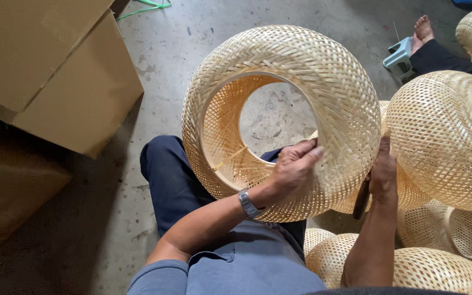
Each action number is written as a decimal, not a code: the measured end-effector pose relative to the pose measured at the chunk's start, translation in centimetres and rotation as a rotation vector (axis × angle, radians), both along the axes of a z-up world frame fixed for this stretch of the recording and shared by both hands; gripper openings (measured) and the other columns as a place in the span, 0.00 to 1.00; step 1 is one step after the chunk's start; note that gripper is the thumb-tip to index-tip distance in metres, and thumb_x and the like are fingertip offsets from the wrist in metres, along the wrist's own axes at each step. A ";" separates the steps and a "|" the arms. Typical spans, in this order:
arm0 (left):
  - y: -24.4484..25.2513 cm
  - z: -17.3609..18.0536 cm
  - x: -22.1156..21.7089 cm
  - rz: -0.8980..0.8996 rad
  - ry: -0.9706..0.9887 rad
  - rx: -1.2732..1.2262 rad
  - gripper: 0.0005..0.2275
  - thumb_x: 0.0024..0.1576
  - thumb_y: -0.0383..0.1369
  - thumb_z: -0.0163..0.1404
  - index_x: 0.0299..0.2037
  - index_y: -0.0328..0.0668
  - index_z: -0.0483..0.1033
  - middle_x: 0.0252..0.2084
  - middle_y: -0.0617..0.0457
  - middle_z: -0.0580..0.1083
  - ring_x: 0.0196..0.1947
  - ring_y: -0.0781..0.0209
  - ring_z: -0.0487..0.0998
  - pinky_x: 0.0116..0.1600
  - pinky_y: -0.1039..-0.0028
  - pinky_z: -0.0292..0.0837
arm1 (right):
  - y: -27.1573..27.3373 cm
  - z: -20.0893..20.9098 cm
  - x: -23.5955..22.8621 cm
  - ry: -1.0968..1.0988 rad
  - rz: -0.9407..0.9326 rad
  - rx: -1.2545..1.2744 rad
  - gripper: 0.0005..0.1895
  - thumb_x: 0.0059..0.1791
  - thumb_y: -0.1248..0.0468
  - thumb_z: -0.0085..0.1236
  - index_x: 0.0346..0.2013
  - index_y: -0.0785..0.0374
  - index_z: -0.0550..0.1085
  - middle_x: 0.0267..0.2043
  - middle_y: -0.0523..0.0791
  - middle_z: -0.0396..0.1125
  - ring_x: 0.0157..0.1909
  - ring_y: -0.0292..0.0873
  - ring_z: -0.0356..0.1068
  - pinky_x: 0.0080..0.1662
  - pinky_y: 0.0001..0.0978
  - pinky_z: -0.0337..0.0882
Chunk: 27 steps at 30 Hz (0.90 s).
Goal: The person sits on the floor and uses a red utility knife to trim excess bamboo strands from the rim of a woven basket. They rotate the basket periodically to access different sections of the rim, carefully cutting the protruding material flush with the edge.
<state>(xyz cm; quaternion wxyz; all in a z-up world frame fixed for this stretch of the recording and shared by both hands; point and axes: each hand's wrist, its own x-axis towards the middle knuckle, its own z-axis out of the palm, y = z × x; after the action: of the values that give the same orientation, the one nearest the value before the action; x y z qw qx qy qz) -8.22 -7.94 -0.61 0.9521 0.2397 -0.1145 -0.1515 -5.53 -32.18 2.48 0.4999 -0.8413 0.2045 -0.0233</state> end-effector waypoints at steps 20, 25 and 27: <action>0.7 -1.0 1.4 0.432 -0.448 0.951 0.07 0.64 0.29 0.47 0.34 0.34 0.68 0.28 0.48 0.64 0.32 0.57 0.67 0.42 0.62 0.63 | -0.4 -17.0 1.8 -0.223 0.009 0.924 0.31 0.59 0.43 0.42 0.67 0.61 0.65 0.61 0.46 0.67 0.59 0.46 0.69 0.61 0.42 0.70; 2.5 -0.7 3.3 0.392 -0.356 0.840 0.07 0.64 0.29 0.45 0.35 0.36 0.72 0.29 0.54 0.68 0.30 0.63 0.70 0.35 0.65 0.67 | 1.6 -14.5 2.1 -0.202 0.173 1.254 0.31 0.61 0.45 0.38 0.67 0.68 0.63 0.56 0.51 0.70 0.52 0.49 0.72 0.52 0.41 0.74; 3.8 0.0 5.3 0.366 -0.344 0.841 0.11 0.66 0.29 0.45 0.30 0.38 0.71 0.25 0.56 0.66 0.26 0.67 0.68 0.29 0.69 0.65 | 1.7 -13.1 1.9 -0.278 0.659 1.847 0.31 0.71 0.52 0.36 0.66 0.86 0.61 0.47 0.68 0.68 0.40 0.61 0.72 0.38 0.49 0.74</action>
<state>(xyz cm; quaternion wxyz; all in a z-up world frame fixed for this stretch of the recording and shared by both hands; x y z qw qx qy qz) -2.90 -4.19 -0.63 0.7510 0.6414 -0.1548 0.0269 -3.68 -30.43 -10.63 0.9606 -0.1257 -0.1625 0.1872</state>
